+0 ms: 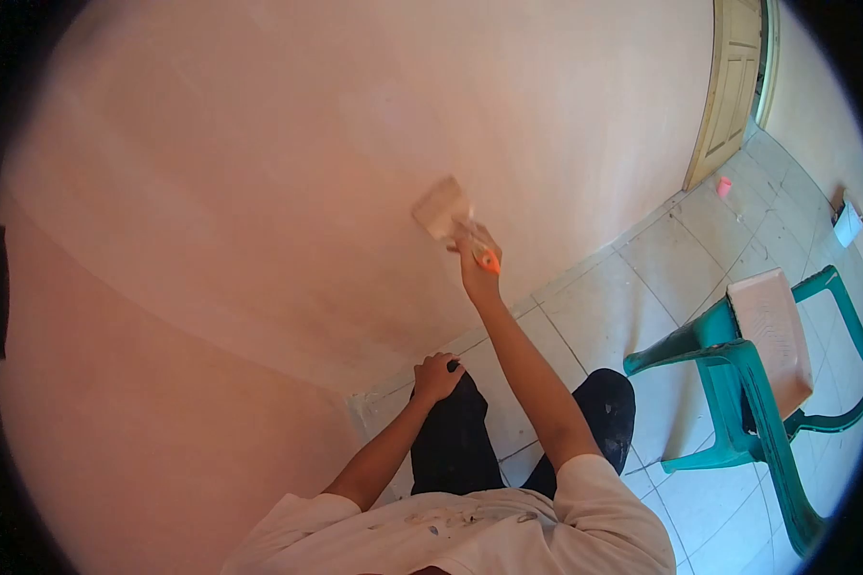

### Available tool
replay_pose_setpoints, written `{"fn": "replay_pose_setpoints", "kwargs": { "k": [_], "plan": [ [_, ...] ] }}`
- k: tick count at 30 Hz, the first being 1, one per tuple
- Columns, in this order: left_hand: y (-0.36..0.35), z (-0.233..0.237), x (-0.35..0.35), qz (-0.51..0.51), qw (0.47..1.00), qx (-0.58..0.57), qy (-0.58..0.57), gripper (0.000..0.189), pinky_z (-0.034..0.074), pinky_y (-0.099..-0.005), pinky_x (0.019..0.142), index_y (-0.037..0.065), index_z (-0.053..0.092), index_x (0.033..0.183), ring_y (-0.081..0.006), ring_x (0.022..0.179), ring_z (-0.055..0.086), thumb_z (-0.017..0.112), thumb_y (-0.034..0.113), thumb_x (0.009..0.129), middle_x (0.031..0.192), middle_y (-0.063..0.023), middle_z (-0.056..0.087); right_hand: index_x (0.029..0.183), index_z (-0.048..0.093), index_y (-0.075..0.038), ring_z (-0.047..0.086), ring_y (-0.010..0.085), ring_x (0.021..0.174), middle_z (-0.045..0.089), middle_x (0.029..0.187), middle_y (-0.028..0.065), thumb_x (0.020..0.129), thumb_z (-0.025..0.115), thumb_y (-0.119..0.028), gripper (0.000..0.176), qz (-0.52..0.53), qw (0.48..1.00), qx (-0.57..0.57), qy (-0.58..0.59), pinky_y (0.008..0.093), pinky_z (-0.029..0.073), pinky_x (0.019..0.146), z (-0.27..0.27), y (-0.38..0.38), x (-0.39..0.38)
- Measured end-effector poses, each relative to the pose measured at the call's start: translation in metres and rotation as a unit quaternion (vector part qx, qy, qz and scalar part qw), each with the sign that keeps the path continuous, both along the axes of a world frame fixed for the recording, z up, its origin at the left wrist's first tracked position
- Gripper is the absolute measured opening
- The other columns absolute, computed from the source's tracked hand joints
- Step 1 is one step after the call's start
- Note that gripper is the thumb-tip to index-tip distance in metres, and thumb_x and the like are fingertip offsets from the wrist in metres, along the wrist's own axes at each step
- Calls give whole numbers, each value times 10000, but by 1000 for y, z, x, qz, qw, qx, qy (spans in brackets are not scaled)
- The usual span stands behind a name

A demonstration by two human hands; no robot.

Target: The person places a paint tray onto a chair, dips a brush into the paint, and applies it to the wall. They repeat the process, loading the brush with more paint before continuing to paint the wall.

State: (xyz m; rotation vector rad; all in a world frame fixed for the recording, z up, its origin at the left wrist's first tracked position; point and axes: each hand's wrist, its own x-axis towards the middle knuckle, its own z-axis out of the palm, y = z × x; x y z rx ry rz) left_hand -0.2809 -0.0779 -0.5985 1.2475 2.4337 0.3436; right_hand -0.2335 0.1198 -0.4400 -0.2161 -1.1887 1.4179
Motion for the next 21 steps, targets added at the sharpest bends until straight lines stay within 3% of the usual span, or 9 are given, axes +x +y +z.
{"fn": "replay_pose_setpoints", "kwargs": {
  "k": [2,6,9,12,14,18,20,21],
  "plan": [
    [3,1,-3,5,1000,4,2,414,389,-523,1039,173,713,1203,-306,1195,571,625,434,894,1256,-83,660,1197,651,78,698,200,910,667,1129,117,980,554,-70,279,-23,992,-91,-82,327,616,809,-38,-6,3],
    [-3,-2,0,5,1000,1,11,413,387,-525,1040,172,711,1200,-300,1198,572,626,437,895,1253,-81,662,1206,657,57,697,191,900,668,1112,114,988,564,-89,278,-20,983,-170,-66,318,618,799,-78,-14,7],
    [-1,-1,2,2,1000,9,10,412,386,-525,1042,170,709,1201,-296,1202,571,629,437,897,1242,-79,665,1223,656,45,700,202,885,668,1098,112,988,567,-93,287,-38,985,-166,-24,336,617,831,-48,-21,-10],
    [-3,7,8,-3,1000,13,11,406,384,-523,1044,168,708,1200,-294,1201,571,630,432,901,1230,-75,667,1248,642,52,688,192,887,647,1160,118,987,583,-76,297,-12,992,-130,-1,323,606,838,21,-24,-11],
    [-3,9,9,-3,1000,14,7,401,382,-521,1046,167,708,1198,-293,1200,571,629,428,905,1225,-73,668,1263,649,25,675,166,919,656,1144,109,985,587,-85,306,4,996,-40,79,304,584,813,59,-34,-1],
    [-7,7,8,-6,1000,29,7,396,380,-518,1046,165,707,1196,-291,1198,571,626,426,910,1225,-67,668,1260,657,9,664,133,926,654,1153,82,980,599,-94,304,3,998,5,70,267,553,728,38,-34,-5],
    [-10,5,8,-5,1000,30,6,396,381,-516,1045,163,706,1195,-290,1197,571,625,427,911,1227,-65,668,1245,664,3,654,111,886,655,1114,52,982,597,-102,291,-30,994,-87,-60,245,521,663,-6,-35,-11],
    [-13,1,7,-2,999,35,11,387,395,-518,1020,171,709,1184,-298,1185,574,632,430,907,1219,-63,669,1245,664,3,654,111,886,655,1114,52,982,597,-102,291,-28,994,-87,-59,245,521,663,-27,-37,-10]
  ]
}}
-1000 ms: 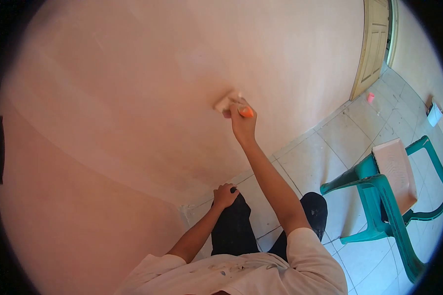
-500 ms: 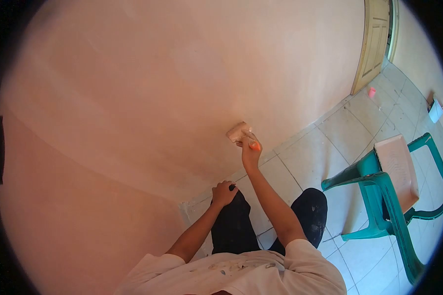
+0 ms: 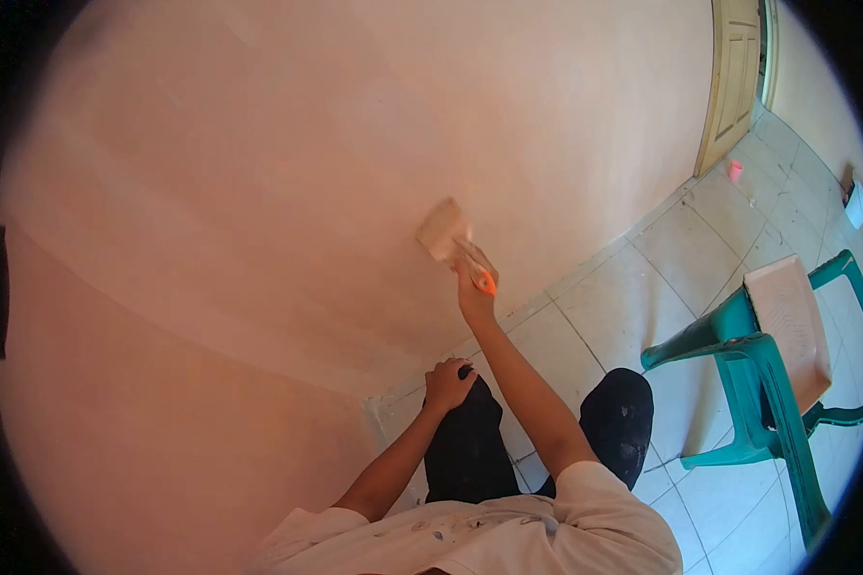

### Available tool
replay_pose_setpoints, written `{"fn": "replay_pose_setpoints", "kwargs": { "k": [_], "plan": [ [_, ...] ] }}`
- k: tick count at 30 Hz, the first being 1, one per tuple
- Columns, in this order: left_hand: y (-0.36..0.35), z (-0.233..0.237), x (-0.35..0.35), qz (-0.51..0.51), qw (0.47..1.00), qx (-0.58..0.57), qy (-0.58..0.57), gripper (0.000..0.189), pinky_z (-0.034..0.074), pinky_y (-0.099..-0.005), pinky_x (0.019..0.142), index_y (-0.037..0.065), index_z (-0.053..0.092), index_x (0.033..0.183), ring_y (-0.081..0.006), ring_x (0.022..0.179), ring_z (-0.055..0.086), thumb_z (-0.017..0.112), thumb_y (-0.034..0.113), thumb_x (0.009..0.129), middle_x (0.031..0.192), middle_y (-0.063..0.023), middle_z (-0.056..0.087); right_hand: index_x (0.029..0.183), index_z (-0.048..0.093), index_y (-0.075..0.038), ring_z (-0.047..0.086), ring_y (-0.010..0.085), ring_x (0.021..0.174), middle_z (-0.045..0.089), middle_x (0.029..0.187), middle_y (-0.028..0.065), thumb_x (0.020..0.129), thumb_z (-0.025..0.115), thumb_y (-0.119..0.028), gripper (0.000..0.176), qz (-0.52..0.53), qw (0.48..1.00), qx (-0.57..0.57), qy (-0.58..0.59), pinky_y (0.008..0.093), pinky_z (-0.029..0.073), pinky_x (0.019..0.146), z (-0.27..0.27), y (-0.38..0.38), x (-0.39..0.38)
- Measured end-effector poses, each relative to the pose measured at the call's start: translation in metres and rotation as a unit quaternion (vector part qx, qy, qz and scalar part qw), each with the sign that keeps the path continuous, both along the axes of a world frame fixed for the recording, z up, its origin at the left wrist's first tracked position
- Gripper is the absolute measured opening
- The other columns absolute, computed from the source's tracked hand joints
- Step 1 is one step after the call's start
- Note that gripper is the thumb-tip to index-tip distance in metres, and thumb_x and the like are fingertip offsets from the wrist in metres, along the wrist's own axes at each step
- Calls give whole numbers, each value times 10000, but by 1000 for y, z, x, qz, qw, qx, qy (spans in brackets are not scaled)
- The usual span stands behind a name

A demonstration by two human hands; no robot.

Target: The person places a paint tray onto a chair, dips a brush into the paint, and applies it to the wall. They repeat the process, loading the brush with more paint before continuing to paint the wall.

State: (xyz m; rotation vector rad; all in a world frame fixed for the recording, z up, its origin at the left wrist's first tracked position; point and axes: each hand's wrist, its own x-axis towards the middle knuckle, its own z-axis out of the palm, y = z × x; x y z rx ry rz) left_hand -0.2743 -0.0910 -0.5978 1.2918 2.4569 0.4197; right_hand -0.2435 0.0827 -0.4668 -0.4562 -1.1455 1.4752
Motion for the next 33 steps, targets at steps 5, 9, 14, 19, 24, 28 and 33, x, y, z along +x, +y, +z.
{"fn": "replay_pose_setpoints", "kwargs": {
  "k": [5,9,14,19,24,28,33],
  "plan": [
    [-4,-3,-6,0,1000,19,14,375,415,-523,988,175,714,1171,-312,1161,583,643,427,903,1194,-73,670,1202,675,-2,631,98,751,666,1020,57,996,584,-129,258,-71,990,-96,-78,227,488,601,-68,-2,5],
    [1,0,-4,1,1000,3,8,385,403,-521,1010,171,710,1182,-308,1169,582,636,428,906,1209,-71,669,1213,657,15,631,122,666,667,968,92,989,560,-117,277,-27,990,-134,25,250,484,571,8,7,-5],
    [3,-7,-9,-13,999,26,18,377,419,-537,986,171,717,1167,-322,1150,589,647,428,900,1169,-84,673,1245,635,15,663,172,694,664,926,107,1000,532,-123,300,17,976,-75,203,283,494,570,100,17,-6],
    [4,-6,-13,-14,1000,3,9,380,422,-541,984,170,718,1167,-315,1167,585,648,432,900,1190,-79,673,1240,625,42,677,162,733,639,1115,119,1001,541,-113,297,-29,984,-51,166,272,512,573,37,23,-15],
    [6,-10,-17,-17,1000,1,3,379,423,-537,986,173,719,1166,-312,1165,589,641,433,901,1201,-75,672,1227,637,24,681,174,696,669,932,112,1010,517,-138,296,-48,984,-171,14,259,512,555,-62,9,5],
    [9,-12,-18,-14,1000,-2,5,372,426,-530,983,175,717,1161,-312,1167,588,636,432,904,1217,-70,670,1232,629,32,672,177,664,678,893,119,999,524,-130,302,-75,981,-171,45,280,545,601,-46,7,-1],
    [11,-4,-17,-21,1000,-2,-11,361,420,-528,990,170,713,1153,-306,1175,581,642,423,905,1204,-65,671,1215,643,46,674,170,746,674,975,119,992,535,-80,278,28,978,-110,174,299,568,690,59,22,-6]
  ]
}}
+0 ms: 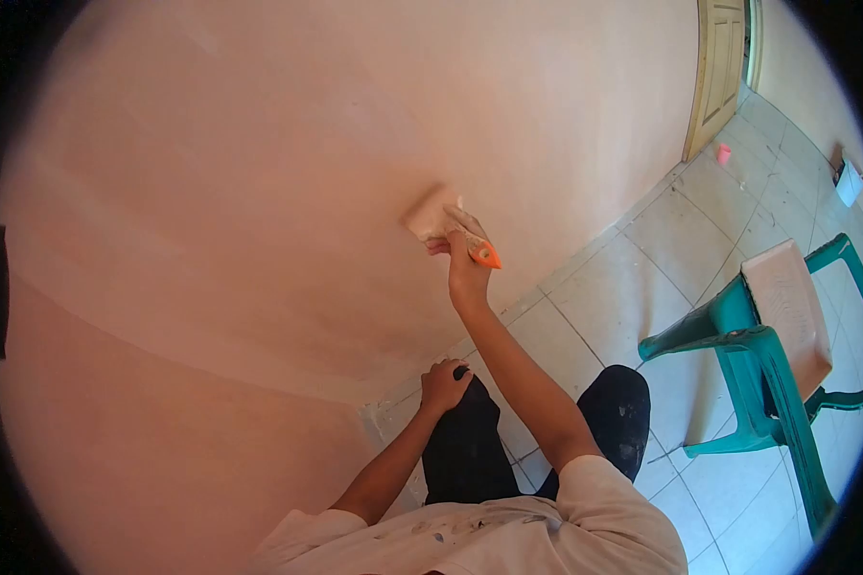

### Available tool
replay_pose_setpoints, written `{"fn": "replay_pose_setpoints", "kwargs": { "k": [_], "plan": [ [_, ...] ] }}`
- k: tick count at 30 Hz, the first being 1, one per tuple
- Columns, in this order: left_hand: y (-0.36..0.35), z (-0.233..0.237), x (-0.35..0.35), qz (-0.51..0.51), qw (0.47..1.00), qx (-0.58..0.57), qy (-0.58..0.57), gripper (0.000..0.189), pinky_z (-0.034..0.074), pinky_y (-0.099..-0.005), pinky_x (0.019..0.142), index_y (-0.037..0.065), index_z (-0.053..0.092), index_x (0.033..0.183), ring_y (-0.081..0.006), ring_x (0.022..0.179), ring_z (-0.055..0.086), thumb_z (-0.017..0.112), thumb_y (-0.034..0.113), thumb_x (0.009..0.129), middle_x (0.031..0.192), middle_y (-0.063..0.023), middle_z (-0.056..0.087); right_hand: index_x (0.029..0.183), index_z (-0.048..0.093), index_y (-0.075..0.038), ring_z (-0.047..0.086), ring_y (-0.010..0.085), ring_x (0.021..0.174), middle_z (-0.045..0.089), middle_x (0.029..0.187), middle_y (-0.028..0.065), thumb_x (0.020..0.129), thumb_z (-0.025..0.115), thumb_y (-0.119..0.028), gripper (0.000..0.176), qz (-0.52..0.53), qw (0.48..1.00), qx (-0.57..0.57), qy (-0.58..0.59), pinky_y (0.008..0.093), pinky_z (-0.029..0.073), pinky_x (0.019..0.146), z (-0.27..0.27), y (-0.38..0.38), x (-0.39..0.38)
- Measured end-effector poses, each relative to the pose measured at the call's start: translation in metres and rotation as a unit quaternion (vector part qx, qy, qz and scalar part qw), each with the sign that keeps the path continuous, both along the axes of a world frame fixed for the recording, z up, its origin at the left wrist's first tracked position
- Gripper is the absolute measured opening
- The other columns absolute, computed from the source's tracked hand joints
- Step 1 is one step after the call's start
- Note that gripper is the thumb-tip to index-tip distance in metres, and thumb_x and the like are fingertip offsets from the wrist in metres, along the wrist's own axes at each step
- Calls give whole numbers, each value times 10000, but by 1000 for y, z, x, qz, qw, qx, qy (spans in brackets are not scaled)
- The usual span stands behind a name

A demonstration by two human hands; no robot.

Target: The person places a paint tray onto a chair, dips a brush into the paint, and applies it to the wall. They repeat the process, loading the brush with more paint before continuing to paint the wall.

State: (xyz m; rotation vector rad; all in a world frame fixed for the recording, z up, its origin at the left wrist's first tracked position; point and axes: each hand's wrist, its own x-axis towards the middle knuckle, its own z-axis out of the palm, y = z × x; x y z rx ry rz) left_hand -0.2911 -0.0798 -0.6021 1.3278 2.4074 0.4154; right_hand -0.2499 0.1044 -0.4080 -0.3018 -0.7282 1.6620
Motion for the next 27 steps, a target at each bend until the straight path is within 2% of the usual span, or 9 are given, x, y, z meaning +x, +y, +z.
{"fn": "replay_pose_setpoints", "kwargs": {
  "k": [3,7,12,15,19,21,22,24,27],
  "plan": [
    [2,9,4,3,1000,3,-4,354,418,-520,993,169,711,1153,-304,1169,582,647,415,907,1187,-64,673,1214,640,58,684,181,809,656,1050,138,994,544,-73,273,-12,995,95,4,307,575,724,20,-10,13],
    [-2,8,5,-2,1000,7,-10,353,408,-500,1005,179,716,1160,-287,1167,579,640,405,899,1229,-51,670,1209,639,64,688,181,829,656,1033,130,998,547,-68,266,-56,988,113,-94,303,583,705,-62,-10,-3],
    [-9,5,4,7,1000,-1,-5,359,406,-499,1008,175,710,1172,-286,1165,580,649,394,895,1235,-44,668,1234,628,49,684,164,723,667,909,101,1001,534,-76,281,-11,988,-79,-133,272,578,638,-131,-26,15],
    [-7,6,5,4,1000,-8,-9,365,404,-499,1008,174,706,1177,-284,1167,579,655,396,892,1236,-41,668,1251,620,42,680,172,679,670,863,103,996,530,-73,293,-56,990,-79,-103,284,583,659,-126,-22,0],
    [-10,16,11,5,1000,-8,7,365,403,-498,1007,171,704,1174,-284,1166,581,656,397,892,1233,-44,669,1280,598,61,691,210,740,681,974,145,991,531,-124,350,-43,994,-33,-99,341,600,683,-36,-3,-8],
    [-11,11,7,7,1000,-2,6,366,403,-496,1007,169,704,1175,-284,1167,581,655,397,893,1235,-43,667,1272,620,45,693,173,756,680,969,121,994,554,-93,317,-8,999,31,25,320,578,703,4,-1,4],
    [-12,10,7,9,1000,2,2,368,403,-495,1006,167,703,1176,-283,1169,580,654,396,893,1238,-43,666,1272,620,45,693,173,756,680,969,121,994,554,-93,317,-5,999,32,25,320,578,703,10,-1,6],
    [-10,10,6,9,1000,-1,-1,368,403,-492,1005,169,703,1178,-282,1171,579,654,397,894,1236,-41,666,1276,628,42,691,167,778,675,991,118,992,559,-88,320,-22,995,96,30,308,570,693,14,0,13],
    [-8,13,10,2,1000,-15,-1,367,405,-491,1002,173,704,1180,-280,1171,578,652,401,896,1230,-39,667,1269,635,45,679,159,764,673,976,103,990,555,-73,313,-13,997,64,-43,298,562,694,-55,4,3]
  ]
}}
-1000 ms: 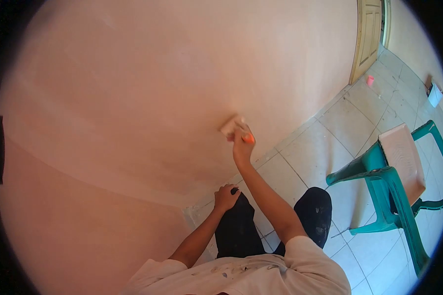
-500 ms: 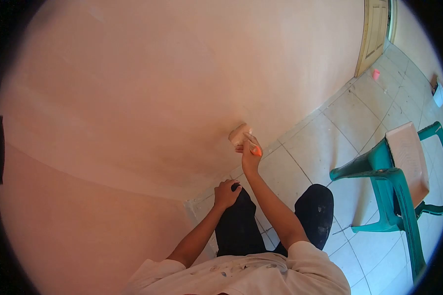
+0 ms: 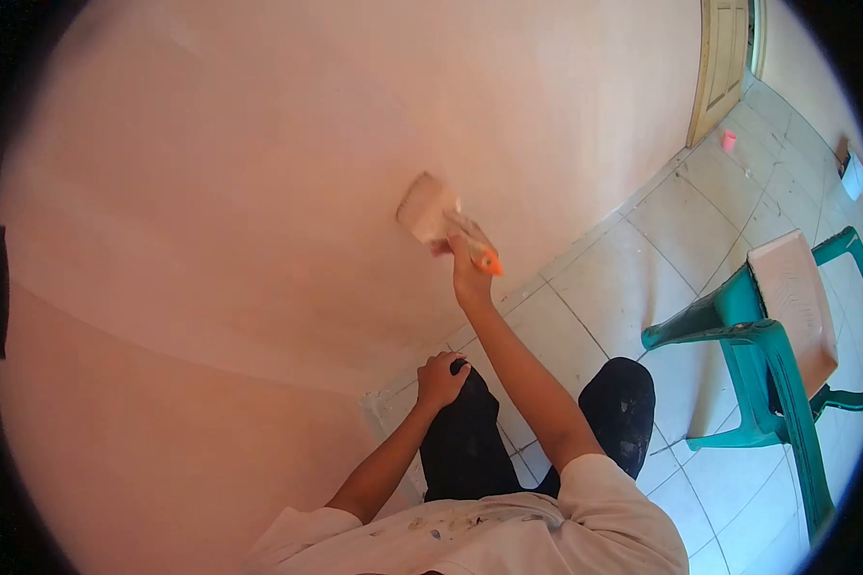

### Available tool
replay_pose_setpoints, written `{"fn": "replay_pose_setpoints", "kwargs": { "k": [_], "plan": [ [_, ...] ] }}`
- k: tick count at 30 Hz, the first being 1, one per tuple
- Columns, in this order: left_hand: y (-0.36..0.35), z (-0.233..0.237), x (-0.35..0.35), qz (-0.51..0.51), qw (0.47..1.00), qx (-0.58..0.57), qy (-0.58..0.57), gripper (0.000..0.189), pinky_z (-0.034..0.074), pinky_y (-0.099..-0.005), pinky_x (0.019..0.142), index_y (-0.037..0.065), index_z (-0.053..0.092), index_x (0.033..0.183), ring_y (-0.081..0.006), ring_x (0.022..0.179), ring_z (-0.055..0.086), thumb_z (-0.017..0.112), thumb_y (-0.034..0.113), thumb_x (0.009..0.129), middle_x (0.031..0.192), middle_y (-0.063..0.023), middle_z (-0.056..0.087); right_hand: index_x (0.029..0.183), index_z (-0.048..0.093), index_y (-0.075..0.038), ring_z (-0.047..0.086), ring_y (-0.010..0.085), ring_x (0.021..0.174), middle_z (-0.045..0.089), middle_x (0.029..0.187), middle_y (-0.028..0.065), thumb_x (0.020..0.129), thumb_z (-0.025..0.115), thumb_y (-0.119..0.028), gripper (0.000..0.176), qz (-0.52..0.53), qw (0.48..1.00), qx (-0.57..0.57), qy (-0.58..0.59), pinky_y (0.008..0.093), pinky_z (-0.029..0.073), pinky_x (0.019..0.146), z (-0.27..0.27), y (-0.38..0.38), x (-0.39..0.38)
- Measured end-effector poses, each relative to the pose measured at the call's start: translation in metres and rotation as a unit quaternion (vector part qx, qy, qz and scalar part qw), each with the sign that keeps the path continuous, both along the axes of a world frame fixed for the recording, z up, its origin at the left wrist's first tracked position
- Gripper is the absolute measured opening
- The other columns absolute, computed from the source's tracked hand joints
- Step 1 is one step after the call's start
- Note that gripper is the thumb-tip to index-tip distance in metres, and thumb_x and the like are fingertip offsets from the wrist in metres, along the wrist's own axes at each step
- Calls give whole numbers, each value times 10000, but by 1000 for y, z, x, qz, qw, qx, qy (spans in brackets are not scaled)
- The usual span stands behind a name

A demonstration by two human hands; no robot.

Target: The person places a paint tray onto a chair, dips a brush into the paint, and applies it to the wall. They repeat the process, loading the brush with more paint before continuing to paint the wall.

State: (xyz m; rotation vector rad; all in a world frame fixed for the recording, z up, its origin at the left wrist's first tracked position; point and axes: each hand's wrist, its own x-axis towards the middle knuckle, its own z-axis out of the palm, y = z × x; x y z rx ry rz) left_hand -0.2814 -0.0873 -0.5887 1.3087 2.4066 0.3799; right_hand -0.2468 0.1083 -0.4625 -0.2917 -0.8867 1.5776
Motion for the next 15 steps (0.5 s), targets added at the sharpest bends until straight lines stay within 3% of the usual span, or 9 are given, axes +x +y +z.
{"fn": "replay_pose_setpoints", "kwargs": {
  "k": [1,3,6,9,11,15],
  "plan": [
    [2,1,0,-1,1000,-9,3,367,407,-493,999,173,704,1179,-280,1169,579,651,403,897,1225,-39,668,1269,635,45,679,159,764,673,976,103,990,555,-73,313,-3,1000,1,1,298,562,694,-22,-3,1],
    [2,-5,0,-3,1000,3,4,366,408,-498,998,173,705,1176,-281,1165,581,649,404,898,1223,-39,669,1258,638,48,662,149,741,673,977,92,993,555,-73,303,-39,992,-39,-117,283,549,713,-59,-12,6],
    [0,-6,-2,-6,1000,5,1,366,410,-506,996,171,706,1173,-282,1158,583,643,406,900,1222,-37,668,1251,640,46,646,139,722,671,972,79,995,554,-81,298,-29,989,-116,-84,273,526,712,-87,-18,8],
    [3,-6,-1,-9,1000,14,7,344,426,-498,978,162,710,1150,-293,1145,592,650,393,902,1206,-46,675,1252,619,69,666,162,728,683,945,101,996,533,-122,331,-83,991,-26,-100,291,541,708,-45,-7,6],
    [0,-6,0,-8,999,25,18,323,442,-488,960,156,715,1129,-304,1134,601,662,379,901,1187,-54,684,1249,642,38,644,142,745,671,976,89,996,540,-78,296,-49,995,-20,-83,281,517,692,-2,8,2],
    [0,-7,-2,-10,999,39,8,334,427,-494,978,160,711,1141,-295,1142,593,648,386,904,1195,-47,677,1236,649,30,643,148,733,678,987,93,998,557,-102,287,-36,998,30,33,282,517,692,82,15,16]
  ]
}}
